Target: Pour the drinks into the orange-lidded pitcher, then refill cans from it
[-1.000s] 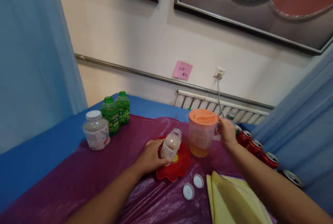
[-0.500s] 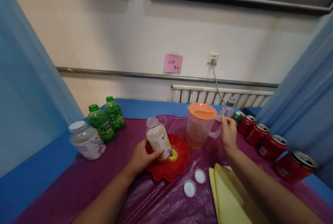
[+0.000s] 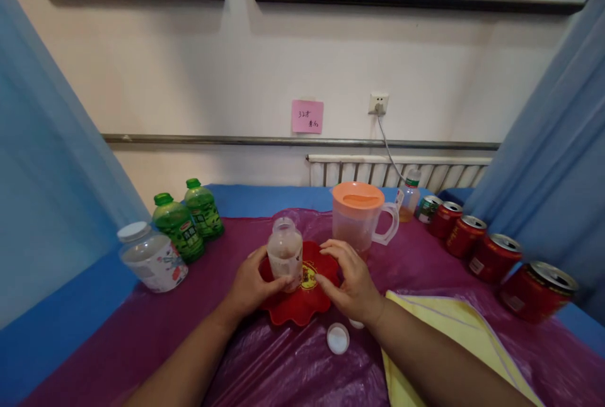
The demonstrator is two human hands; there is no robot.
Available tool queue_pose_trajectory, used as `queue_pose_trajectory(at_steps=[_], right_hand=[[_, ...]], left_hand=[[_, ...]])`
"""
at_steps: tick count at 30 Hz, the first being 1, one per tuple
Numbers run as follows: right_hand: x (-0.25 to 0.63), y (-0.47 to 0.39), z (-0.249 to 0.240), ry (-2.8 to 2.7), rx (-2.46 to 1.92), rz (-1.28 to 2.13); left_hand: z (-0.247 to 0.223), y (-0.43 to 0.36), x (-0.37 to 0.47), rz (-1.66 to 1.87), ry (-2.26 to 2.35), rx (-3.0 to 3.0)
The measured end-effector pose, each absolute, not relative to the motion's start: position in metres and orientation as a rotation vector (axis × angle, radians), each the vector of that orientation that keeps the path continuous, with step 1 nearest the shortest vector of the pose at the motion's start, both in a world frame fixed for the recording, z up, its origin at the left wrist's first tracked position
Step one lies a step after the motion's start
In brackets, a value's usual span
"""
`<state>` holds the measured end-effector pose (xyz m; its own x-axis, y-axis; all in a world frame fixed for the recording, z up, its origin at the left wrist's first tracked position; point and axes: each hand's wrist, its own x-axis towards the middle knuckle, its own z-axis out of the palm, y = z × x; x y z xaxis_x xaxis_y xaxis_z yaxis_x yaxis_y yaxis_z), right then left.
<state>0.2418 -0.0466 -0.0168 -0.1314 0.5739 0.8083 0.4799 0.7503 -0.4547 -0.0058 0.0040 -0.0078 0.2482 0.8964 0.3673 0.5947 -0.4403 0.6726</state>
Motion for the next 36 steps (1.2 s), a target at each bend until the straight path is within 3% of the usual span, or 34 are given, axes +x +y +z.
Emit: queue_pose_trajectory(at_steps=[21,36], right_hand=[[0.238,-0.053,-0.025,-1.972,-0.772,0.169],[0.236,-0.060,-0.021,-1.930,-0.737,0.248]], left_hand=[[-0.008,-0.009,0.004,0.865,1.017,2.592],[0.001,-0.018,0.013,0.890,0.887,2.563]])
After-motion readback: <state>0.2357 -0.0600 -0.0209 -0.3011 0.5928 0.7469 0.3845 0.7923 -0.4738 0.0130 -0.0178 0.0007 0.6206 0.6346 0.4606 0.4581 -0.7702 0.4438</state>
